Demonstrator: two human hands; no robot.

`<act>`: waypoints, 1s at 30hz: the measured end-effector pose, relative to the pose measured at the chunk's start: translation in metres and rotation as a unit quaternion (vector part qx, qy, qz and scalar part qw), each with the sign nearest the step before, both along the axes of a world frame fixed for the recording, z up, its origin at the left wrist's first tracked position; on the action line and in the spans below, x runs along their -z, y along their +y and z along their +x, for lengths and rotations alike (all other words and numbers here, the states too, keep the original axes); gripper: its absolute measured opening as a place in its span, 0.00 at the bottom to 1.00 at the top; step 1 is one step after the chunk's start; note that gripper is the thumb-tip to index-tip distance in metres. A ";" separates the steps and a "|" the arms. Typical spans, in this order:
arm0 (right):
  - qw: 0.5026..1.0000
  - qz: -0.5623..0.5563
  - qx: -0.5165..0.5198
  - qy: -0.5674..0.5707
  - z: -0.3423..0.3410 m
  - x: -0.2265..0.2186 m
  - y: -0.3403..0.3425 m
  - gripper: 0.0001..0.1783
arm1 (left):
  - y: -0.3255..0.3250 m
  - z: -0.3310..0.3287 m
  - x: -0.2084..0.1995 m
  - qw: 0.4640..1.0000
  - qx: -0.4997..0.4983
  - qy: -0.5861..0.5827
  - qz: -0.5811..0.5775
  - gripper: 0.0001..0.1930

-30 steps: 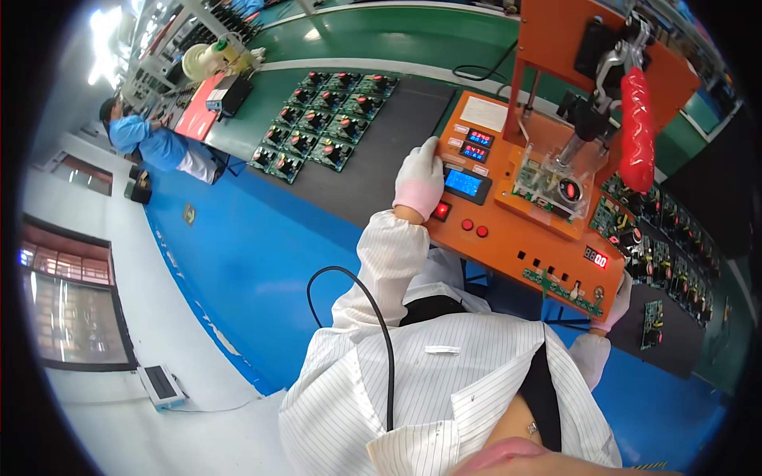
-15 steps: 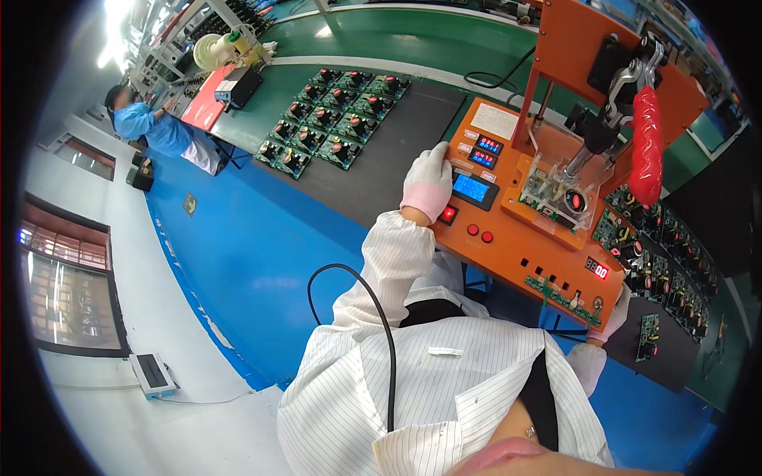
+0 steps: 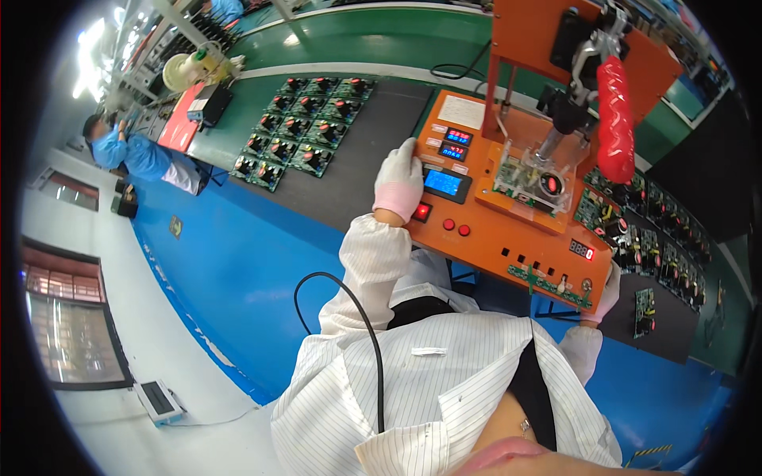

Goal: Testing electronic circuit boards using a specialized testing fixture machine on an assembly line.

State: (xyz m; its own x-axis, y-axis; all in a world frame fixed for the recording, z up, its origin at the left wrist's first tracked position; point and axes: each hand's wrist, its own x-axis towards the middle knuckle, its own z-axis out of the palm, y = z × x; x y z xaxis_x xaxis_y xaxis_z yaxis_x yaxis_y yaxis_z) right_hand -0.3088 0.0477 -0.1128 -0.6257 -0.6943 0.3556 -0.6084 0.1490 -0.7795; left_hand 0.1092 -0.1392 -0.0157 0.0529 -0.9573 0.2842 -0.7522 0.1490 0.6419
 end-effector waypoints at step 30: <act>0.994 0.045 0.065 -0.070 0.020 -0.031 -0.003 0.14 | -0.015 0.011 0.024 0.990 0.064 0.124 -0.025 0.18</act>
